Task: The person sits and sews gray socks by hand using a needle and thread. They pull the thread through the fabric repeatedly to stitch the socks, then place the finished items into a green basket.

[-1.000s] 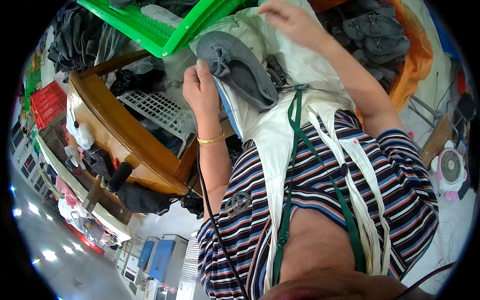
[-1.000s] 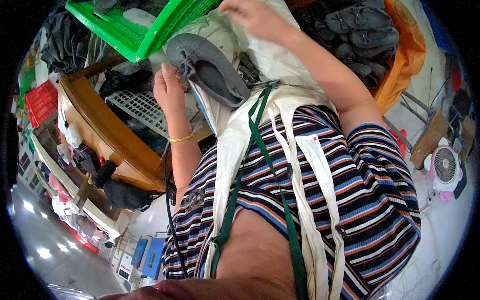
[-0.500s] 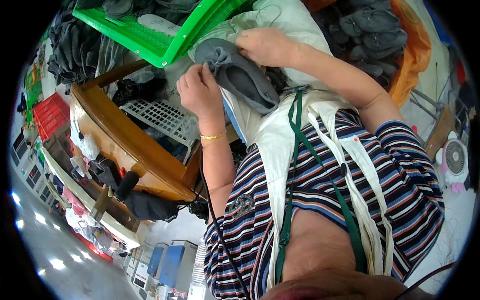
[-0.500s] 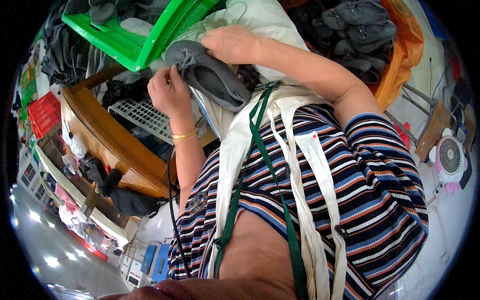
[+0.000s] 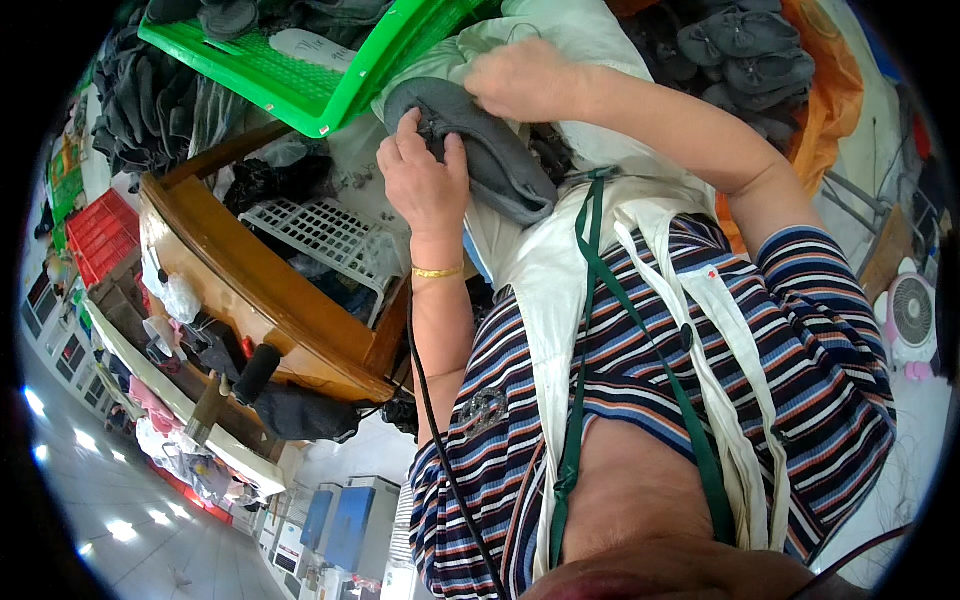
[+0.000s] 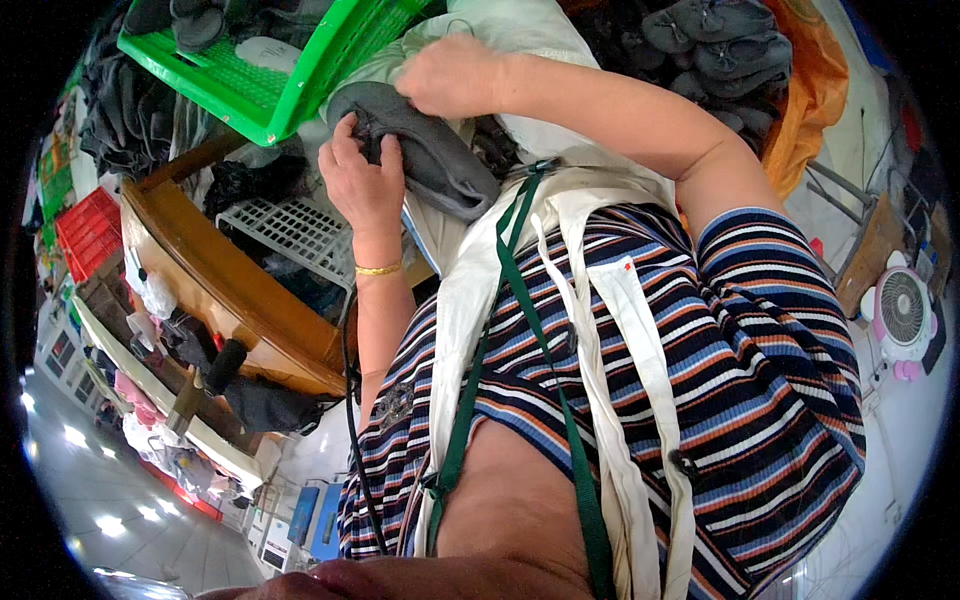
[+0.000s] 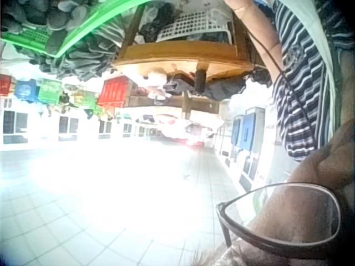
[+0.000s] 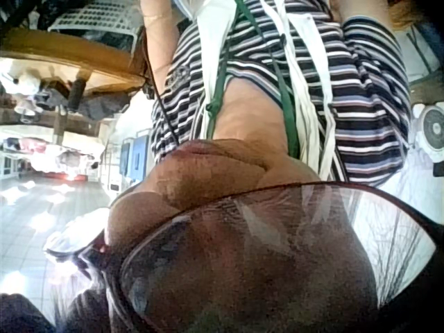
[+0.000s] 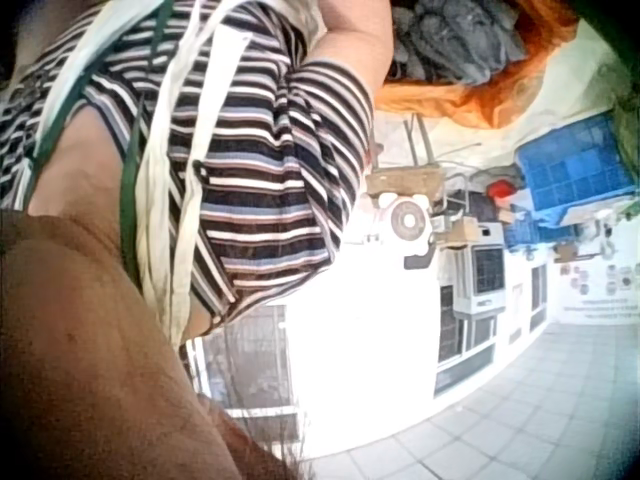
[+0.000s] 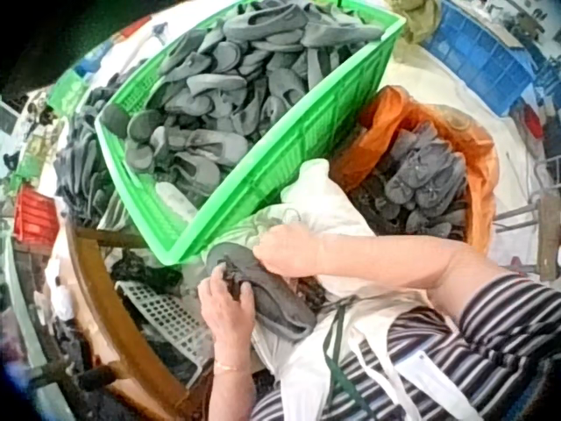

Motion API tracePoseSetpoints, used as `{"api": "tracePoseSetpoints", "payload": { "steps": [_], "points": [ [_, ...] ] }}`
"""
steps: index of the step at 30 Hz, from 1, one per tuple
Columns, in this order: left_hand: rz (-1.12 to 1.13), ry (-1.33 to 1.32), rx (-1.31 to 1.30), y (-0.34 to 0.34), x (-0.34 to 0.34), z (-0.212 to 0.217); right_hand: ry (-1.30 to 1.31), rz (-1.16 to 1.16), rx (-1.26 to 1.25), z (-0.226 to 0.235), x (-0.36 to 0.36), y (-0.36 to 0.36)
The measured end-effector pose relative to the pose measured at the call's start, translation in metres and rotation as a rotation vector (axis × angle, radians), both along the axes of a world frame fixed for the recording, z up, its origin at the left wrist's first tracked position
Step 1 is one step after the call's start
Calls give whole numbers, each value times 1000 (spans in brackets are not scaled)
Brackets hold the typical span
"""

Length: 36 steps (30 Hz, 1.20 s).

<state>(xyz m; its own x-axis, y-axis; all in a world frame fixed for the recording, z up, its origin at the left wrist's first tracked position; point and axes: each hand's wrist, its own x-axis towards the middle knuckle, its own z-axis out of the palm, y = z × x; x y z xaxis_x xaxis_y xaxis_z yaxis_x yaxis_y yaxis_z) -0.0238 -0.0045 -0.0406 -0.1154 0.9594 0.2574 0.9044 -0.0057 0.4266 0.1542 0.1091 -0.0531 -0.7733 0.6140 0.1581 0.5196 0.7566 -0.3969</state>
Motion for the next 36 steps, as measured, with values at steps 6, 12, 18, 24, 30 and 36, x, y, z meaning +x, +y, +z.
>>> {"api": "tracePoseSetpoints", "payload": {
  "steps": [6,12,18,24,30,36],
  "points": [
    [-5,-210,86,5,-2,-9,674,-246,49,26,-34,14],
    [-24,-193,92,9,2,-10,1385,-303,-1484,28,-70,-12],
    [-50,-145,167,4,-2,-28,1331,-180,-1610,69,-45,-38],
    [-144,-130,232,23,1,-19,1454,-333,-1579,68,-24,-31],
    [-222,59,225,50,10,-10,1511,-340,-1427,74,-18,-29],
    [-442,-114,75,62,15,-12,1378,-208,-1230,76,-14,-65]
  ]
}}
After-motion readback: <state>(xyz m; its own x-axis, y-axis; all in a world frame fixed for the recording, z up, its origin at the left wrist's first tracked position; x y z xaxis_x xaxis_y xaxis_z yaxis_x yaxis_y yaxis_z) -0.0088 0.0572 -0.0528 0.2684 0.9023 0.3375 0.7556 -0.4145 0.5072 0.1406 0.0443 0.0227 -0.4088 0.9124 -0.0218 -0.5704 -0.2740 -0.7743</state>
